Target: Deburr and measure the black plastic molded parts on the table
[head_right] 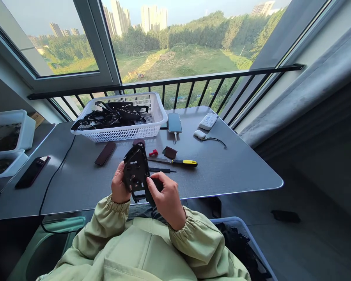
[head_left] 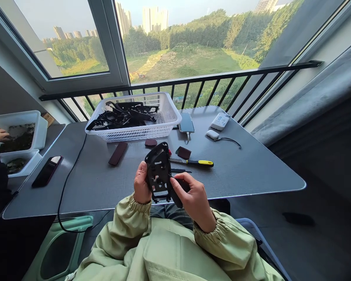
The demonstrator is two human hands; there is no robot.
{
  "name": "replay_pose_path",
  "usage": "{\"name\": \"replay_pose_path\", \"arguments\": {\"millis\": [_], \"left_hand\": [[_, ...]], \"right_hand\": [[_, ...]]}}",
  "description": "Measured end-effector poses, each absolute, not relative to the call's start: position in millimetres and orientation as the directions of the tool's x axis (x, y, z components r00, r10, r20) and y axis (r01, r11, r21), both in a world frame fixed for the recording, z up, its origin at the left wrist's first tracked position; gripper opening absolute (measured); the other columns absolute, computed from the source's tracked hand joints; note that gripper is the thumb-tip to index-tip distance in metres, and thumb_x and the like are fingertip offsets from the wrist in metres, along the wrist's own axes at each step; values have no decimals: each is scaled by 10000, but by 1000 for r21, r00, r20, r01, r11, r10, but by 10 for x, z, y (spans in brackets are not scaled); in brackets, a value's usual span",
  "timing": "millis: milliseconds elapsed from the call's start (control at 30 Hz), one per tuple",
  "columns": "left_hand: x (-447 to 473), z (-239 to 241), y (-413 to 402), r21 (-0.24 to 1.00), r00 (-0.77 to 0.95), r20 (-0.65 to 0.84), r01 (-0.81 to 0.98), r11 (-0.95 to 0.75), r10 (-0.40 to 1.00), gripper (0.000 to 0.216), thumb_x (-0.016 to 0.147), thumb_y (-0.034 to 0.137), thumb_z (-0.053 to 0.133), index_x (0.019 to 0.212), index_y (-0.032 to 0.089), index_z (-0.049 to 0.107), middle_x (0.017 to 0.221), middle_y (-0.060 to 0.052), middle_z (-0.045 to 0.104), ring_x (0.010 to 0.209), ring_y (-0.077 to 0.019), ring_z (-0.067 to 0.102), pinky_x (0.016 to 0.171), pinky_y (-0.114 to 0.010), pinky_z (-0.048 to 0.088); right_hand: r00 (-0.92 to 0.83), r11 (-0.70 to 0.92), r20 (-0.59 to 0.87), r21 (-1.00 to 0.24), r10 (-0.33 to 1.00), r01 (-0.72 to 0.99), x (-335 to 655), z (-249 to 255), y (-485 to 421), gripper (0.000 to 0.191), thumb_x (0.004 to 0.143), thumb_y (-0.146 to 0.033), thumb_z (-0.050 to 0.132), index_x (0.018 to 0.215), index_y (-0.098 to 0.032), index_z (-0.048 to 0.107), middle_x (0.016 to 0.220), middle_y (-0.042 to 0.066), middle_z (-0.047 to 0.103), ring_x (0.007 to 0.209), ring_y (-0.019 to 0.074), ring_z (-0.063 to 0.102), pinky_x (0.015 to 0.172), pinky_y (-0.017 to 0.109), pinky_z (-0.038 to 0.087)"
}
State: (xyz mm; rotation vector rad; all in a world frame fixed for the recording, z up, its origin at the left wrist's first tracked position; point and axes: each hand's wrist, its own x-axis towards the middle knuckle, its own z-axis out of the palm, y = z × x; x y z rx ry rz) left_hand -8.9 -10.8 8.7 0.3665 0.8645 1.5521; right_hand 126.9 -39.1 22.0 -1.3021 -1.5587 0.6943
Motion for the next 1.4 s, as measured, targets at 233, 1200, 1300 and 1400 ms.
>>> {"name": "replay_pose_path", "arguments": {"millis": [233, 1200, 1300, 1400], "left_hand": [[-15, 68, -156, 721, -106, -212, -688, 82, 971, 414, 584, 484, 821, 773, 163, 638, 652, 5, 692, 505, -112, 597, 480, -203, 469], [-41, 92, -95, 722, -188, -302, -685, 95, 935, 371, 683, 458, 755, 849, 142, 655, 602, 8, 668, 443, -107, 584, 438, -207, 477], [-37, 103, -96, 716, -215, -301, -694, 72, 929, 352, 693, 453, 749, 827, 143, 651, 577, 21, 648, 421, -93, 559, 420, -195, 455], [-83, 140, -75, 704, -242, -318, -708, 58, 917, 355, 721, 453, 727, 884, 147, 652, 626, 4, 669, 505, -131, 627, 513, -247, 522]], "right_hand": [[171, 240, 326, -889, 930, 389, 1298, 305, -259, 189, 823, -350, 577, 738, -186, 618, 603, -12, 622, 530, 126, 552, 525, 230, 435], [81, 421, 476, -835, 875, 355, 1290, 244, -292, 92, 860, -247, 578, 841, -206, 658, 813, 34, 639, 744, 163, 611, 674, 275, 497], [-17, 485, 513, -801, 858, 351, 1270, 224, -278, 114, 866, -208, 555, 879, -207, 668, 857, 46, 643, 784, 167, 624, 721, 287, 511], [-222, 452, 396, -814, 891, 364, 1296, 165, -329, 99, 847, -197, 559, 829, -204, 656, 763, 26, 653, 698, 158, 620, 659, 272, 506]]}}
